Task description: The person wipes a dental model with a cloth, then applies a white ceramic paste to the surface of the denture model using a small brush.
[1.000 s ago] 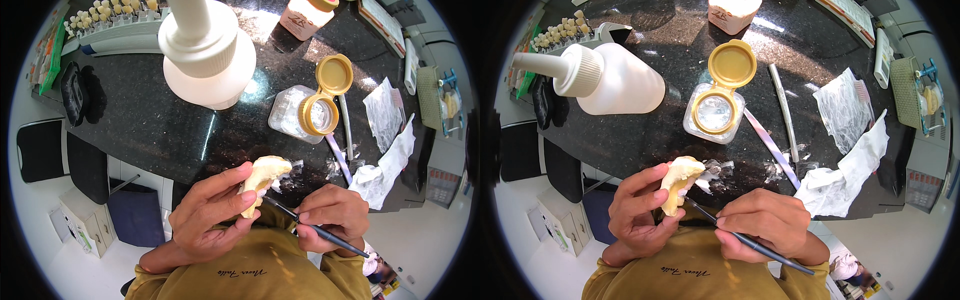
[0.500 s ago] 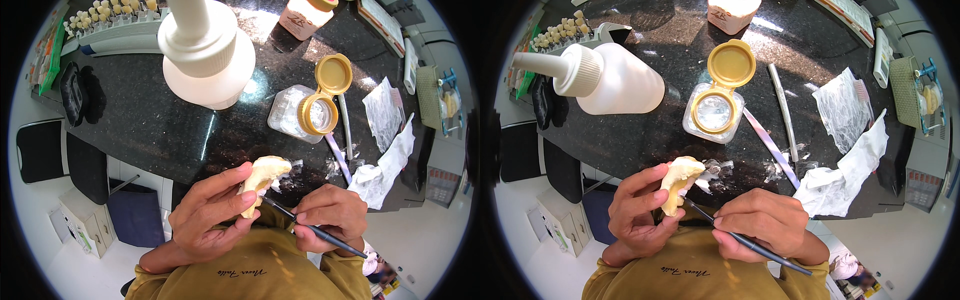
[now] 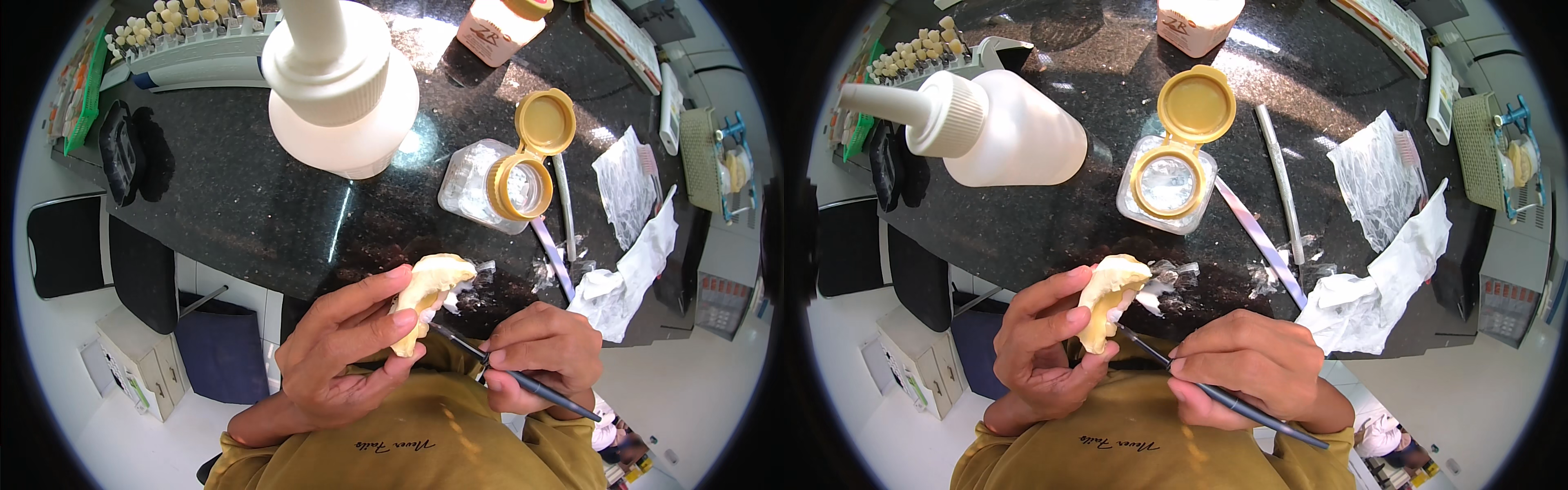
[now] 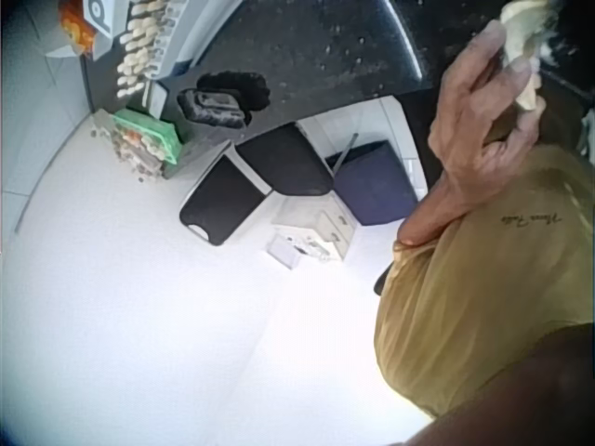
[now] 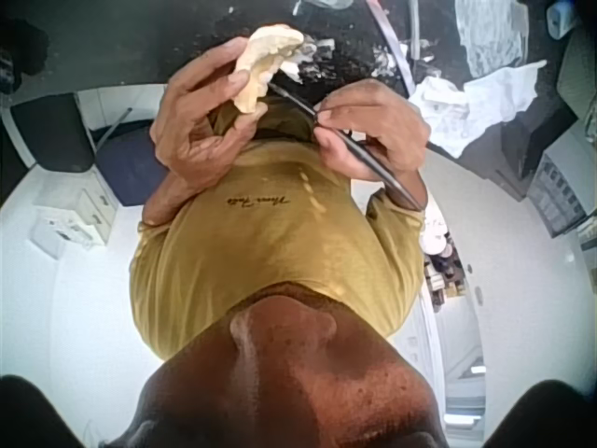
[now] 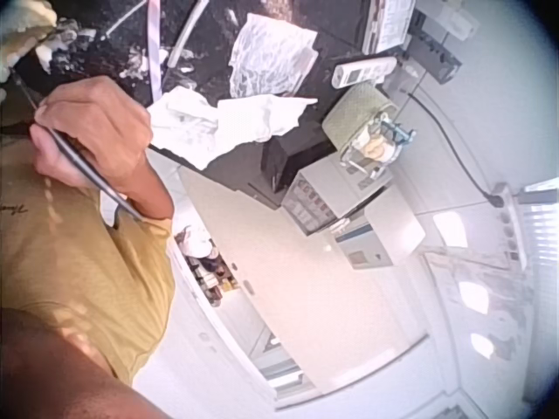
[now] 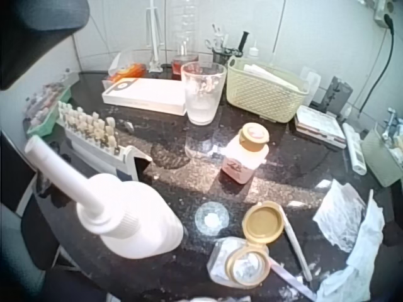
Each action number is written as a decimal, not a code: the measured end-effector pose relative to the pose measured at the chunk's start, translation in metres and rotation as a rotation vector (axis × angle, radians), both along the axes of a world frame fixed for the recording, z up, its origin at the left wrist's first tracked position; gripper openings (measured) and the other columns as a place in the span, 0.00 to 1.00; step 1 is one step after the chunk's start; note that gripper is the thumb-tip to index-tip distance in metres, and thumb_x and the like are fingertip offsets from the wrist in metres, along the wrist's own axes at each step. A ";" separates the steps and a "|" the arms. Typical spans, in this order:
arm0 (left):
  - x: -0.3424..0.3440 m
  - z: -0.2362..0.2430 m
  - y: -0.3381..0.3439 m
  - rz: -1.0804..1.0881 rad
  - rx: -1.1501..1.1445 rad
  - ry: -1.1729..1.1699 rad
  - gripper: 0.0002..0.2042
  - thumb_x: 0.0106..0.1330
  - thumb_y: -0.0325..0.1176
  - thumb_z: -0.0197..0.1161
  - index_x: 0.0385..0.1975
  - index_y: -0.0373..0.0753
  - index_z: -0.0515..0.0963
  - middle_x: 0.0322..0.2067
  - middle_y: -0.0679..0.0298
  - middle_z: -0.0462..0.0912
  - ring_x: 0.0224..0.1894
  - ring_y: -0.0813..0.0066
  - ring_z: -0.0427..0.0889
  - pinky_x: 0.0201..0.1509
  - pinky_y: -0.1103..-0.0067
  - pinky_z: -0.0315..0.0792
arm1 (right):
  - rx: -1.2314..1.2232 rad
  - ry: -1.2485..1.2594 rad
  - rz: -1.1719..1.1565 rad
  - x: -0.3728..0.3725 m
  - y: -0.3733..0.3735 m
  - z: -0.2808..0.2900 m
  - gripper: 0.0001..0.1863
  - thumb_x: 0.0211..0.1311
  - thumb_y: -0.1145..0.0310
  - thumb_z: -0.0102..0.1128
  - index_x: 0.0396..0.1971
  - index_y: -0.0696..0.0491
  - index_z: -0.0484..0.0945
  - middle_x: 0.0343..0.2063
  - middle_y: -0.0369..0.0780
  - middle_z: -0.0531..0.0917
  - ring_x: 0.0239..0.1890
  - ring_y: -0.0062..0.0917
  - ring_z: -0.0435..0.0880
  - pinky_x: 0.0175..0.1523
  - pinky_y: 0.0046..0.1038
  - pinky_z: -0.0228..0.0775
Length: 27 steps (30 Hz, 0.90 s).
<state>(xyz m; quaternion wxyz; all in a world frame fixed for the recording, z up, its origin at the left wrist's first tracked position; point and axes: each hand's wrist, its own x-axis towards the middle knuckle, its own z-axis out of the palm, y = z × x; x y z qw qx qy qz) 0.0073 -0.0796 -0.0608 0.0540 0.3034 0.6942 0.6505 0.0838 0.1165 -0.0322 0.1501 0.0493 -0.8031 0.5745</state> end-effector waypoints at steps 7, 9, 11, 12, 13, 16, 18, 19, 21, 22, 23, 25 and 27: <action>-0.001 0.000 0.000 0.017 -0.003 0.025 0.22 0.46 0.15 0.72 0.44 0.30 0.77 0.50 0.39 0.75 0.48 0.55 0.83 0.49 0.75 0.82 | 0.002 0.016 0.021 0.001 0.002 0.000 0.08 0.43 0.78 0.71 0.26 0.58 0.82 0.24 0.41 0.83 0.23 0.26 0.83 0.25 0.21 0.76; -0.001 0.000 0.000 0.020 -0.009 0.030 0.22 0.46 0.16 0.73 0.44 0.30 0.77 0.50 0.39 0.75 0.47 0.55 0.83 0.48 0.74 0.82 | -0.032 0.058 -0.042 0.005 0.003 -0.003 0.09 0.42 0.78 0.71 0.27 0.59 0.82 0.24 0.41 0.83 0.22 0.25 0.83 0.25 0.21 0.76; 0.000 -0.002 -0.001 0.027 -0.011 0.030 0.22 0.46 0.17 0.73 0.44 0.30 0.77 0.50 0.39 0.75 0.47 0.55 0.83 0.48 0.74 0.82 | -0.049 0.021 -0.071 0.011 0.008 -0.001 0.10 0.41 0.79 0.70 0.28 0.60 0.82 0.24 0.43 0.83 0.22 0.24 0.83 0.25 0.20 0.76; 0.000 -0.002 -0.001 0.029 -0.010 0.028 0.22 0.46 0.17 0.73 0.44 0.30 0.77 0.50 0.39 0.75 0.47 0.55 0.83 0.48 0.74 0.82 | -0.040 -0.028 -0.090 0.012 0.009 0.002 0.10 0.41 0.80 0.70 0.28 0.60 0.81 0.24 0.43 0.83 0.21 0.25 0.83 0.25 0.20 0.75; 0.000 -0.002 -0.001 0.031 -0.009 0.027 0.23 0.46 0.17 0.74 0.44 0.30 0.77 0.50 0.39 0.75 0.48 0.55 0.83 0.48 0.74 0.82 | -0.030 -0.078 -0.109 0.012 0.010 0.005 0.10 0.41 0.80 0.70 0.28 0.60 0.81 0.24 0.44 0.83 0.21 0.25 0.83 0.25 0.20 0.75; 0.002 -0.005 -0.007 -0.018 -0.046 0.024 0.25 0.46 0.17 0.72 0.47 0.33 0.73 0.53 0.39 0.72 0.53 0.54 0.79 0.53 0.71 0.78 | 0.011 -0.195 -0.146 0.012 0.010 0.007 0.08 0.41 0.80 0.70 0.25 0.60 0.81 0.23 0.44 0.84 0.20 0.25 0.84 0.24 0.19 0.74; 0.003 -0.005 -0.008 -0.039 -0.064 0.024 0.26 0.47 0.17 0.71 0.48 0.34 0.71 0.54 0.39 0.70 0.55 0.53 0.77 0.56 0.69 0.76 | 0.061 -0.247 -0.127 0.011 0.010 0.006 0.08 0.41 0.80 0.70 0.24 0.60 0.81 0.22 0.44 0.84 0.21 0.25 0.84 0.23 0.19 0.73; 0.003 -0.005 -0.008 -0.039 -0.064 0.023 0.26 0.47 0.17 0.71 0.49 0.34 0.71 0.54 0.39 0.70 0.56 0.53 0.76 0.56 0.69 0.76 | 0.058 -0.223 -0.113 0.010 0.010 0.004 0.07 0.41 0.80 0.70 0.24 0.60 0.81 0.20 0.43 0.84 0.20 0.25 0.85 0.22 0.19 0.73; 0.003 -0.005 -0.008 -0.039 -0.068 0.021 0.26 0.47 0.17 0.71 0.49 0.34 0.71 0.54 0.39 0.70 0.56 0.54 0.76 0.57 0.69 0.75 | 0.079 -0.212 -0.098 0.007 0.010 0.004 0.08 0.41 0.80 0.70 0.24 0.60 0.81 0.20 0.43 0.84 0.20 0.25 0.85 0.22 0.19 0.73; 0.003 -0.005 -0.009 -0.040 -0.071 0.020 0.27 0.47 0.18 0.71 0.49 0.34 0.71 0.55 0.39 0.70 0.56 0.54 0.76 0.57 0.69 0.75 | 0.090 -0.206 -0.091 0.006 0.010 0.004 0.08 0.41 0.80 0.70 0.24 0.61 0.81 0.20 0.43 0.84 0.20 0.25 0.85 0.22 0.19 0.73; 0.004 -0.005 -0.009 -0.040 -0.074 0.018 0.27 0.47 0.18 0.71 0.49 0.34 0.71 0.55 0.40 0.70 0.57 0.54 0.75 0.57 0.69 0.75 | 0.098 -0.202 -0.088 0.005 0.009 0.004 0.08 0.41 0.80 0.70 0.24 0.61 0.81 0.20 0.43 0.84 0.20 0.25 0.84 0.22 0.19 0.73; 0.004 -0.005 -0.008 -0.032 -0.068 0.016 0.27 0.47 0.18 0.71 0.49 0.34 0.71 0.55 0.40 0.70 0.57 0.54 0.75 0.57 0.69 0.75 | 0.115 -0.193 -0.083 0.003 0.008 0.004 0.08 0.40 0.80 0.70 0.24 0.61 0.81 0.20 0.43 0.84 0.20 0.25 0.84 0.22 0.20 0.73; 0.005 -0.005 -0.008 -0.029 -0.062 0.011 0.27 0.47 0.17 0.71 0.49 0.34 0.71 0.55 0.40 0.70 0.57 0.54 0.75 0.58 0.69 0.75 | 0.105 -0.186 -0.091 0.005 0.008 0.004 0.08 0.40 0.80 0.70 0.24 0.61 0.81 0.20 0.43 0.84 0.20 0.26 0.84 0.22 0.20 0.74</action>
